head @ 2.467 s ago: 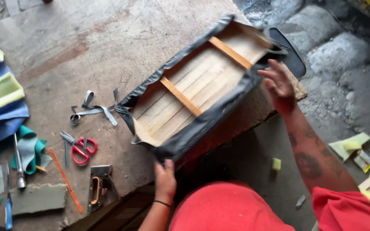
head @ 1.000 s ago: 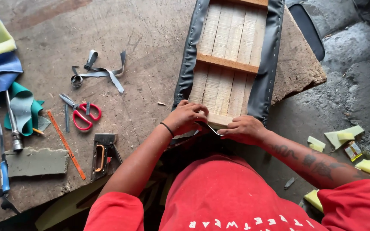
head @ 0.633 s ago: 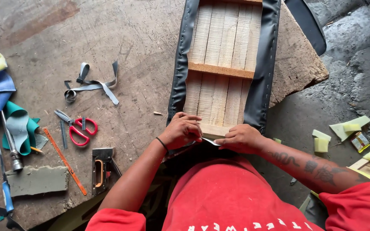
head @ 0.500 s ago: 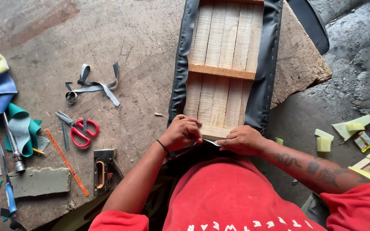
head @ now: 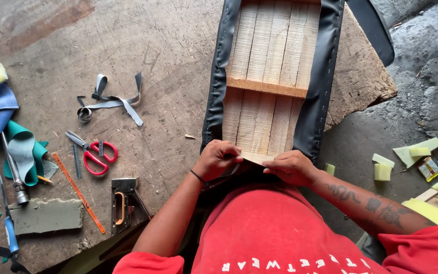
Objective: Stretching and stapling black vinyl fabric onto a wooden frame to create a seat or cushion, followed by trimming excess material.
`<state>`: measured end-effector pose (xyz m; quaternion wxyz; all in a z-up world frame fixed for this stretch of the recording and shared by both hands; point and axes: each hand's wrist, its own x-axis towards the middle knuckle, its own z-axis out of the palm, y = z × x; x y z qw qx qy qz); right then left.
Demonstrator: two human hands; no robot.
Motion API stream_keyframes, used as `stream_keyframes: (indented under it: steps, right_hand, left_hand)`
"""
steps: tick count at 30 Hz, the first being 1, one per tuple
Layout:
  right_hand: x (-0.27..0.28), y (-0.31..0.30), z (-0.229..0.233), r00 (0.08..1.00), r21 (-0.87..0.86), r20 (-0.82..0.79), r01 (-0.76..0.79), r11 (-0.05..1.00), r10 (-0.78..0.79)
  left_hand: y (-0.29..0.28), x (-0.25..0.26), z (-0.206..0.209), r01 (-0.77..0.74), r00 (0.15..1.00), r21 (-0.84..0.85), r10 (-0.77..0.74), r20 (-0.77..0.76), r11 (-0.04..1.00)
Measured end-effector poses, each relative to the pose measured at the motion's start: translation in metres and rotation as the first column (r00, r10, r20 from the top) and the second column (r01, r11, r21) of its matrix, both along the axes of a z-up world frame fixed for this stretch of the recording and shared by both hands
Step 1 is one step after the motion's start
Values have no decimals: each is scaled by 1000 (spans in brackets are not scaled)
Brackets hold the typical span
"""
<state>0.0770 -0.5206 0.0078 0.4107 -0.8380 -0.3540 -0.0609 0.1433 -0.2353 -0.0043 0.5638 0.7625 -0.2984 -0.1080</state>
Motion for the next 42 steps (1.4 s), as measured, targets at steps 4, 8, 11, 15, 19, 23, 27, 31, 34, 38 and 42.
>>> stream_keyframes:
  steps: [4, 8, 11, 15, 19, 23, 27, 31, 34, 38, 42]
  right_hand:
    - [-4, -2, -14, 991, 16, -68, 117, 993, -116]
    - [-1, 7, -3, 967, -7, -104, 234, 972, -233]
    - [-1, 14, 4, 929, -98, -68, 357, 929, -364]
    - [-2, 17, 5, 929, -194, 156, 361, 912, -335]
    - [3, 16, 19, 857, -382, 429, 459, 802, -287]
    - [13, 29, 29, 819, -541, 518, 538, 646, -248]
    - [25, 40, 42, 831, -603, 340, 552, 577, -440]
    - [44, 50, 103, 880, -585, 191, 458, 669, -436]
    - [70, 44, 118, 930, -426, 86, 359, 830, -358]
    - [94, 46, 135, 939, -434, -7, 307, 847, -345]
    - [101, 48, 114, 875, -485, -200, 303, 821, -441]
  left_hand:
    - [-10, -6, -2, -181, 982, 102, 175, 69, 978]
    - [-22, -10, -13, -338, 932, 205, 296, 210, 919]
    - [-28, -15, -16, -442, 843, 210, 323, 430, 872]
    - [-32, -20, -15, -527, 715, 158, 336, 613, 835]
    - [-37, -12, -19, -531, 657, 119, 319, 683, 839]
    - [-39, -1, 0, -512, 710, 151, 317, 629, 846]
    - [-37, 15, 41, -495, 733, 169, 306, 607, 852]
    - [-37, 31, 86, -490, 794, 180, 351, 496, 853]
    - [-33, 43, 107, -461, 864, 302, 344, 368, 835]
    - [-32, 59, 114, -456, 880, 363, 352, 318, 812]
    - [-38, 61, 95, -469, 880, 393, 376, 291, 791]
